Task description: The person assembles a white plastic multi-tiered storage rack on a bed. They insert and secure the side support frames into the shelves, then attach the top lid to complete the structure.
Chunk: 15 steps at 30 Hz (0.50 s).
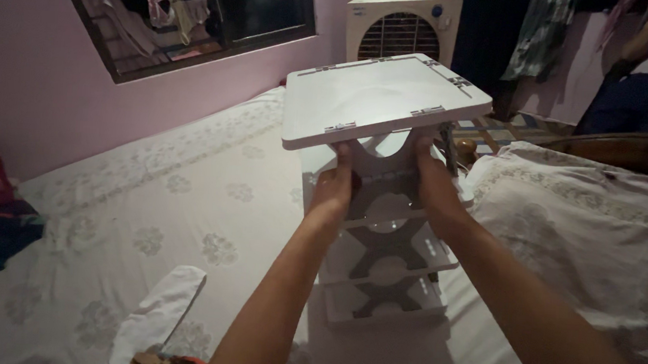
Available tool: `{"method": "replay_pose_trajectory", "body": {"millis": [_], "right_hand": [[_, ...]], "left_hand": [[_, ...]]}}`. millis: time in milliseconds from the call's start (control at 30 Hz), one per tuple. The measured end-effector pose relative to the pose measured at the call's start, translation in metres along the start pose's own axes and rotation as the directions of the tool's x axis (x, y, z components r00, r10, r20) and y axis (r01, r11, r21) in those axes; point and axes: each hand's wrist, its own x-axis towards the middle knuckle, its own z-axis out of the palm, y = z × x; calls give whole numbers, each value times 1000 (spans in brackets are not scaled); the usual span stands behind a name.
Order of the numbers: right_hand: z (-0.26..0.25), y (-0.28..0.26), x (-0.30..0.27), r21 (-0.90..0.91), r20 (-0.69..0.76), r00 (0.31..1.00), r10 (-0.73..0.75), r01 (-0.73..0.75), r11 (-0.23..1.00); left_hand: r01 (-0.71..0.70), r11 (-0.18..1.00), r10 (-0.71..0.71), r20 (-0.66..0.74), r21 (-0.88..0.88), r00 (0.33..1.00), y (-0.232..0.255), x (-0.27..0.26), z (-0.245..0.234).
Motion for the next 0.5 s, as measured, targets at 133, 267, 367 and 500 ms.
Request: {"method": "replay_pose_trajectory", "body": {"millis": [133,267,367,500], "right_hand": [[4,-2,-3,74,45,998,-37,33,997],[-16,3,-3,83,191,979,-64,49,995],[-30,20,28,195,126,985,-122,96,976],[-41,46,35,265,30,975,-222,206,942]], "left_hand": [[48,999,-48,18,27,999,-1,2,-3],[-131,991,127,133,25,983,-4,-4,-17],[-453,891,452,79,-10,888,-5,-18,-15],[-275,939,291,47,-207,956,1,-26,-6]]}}
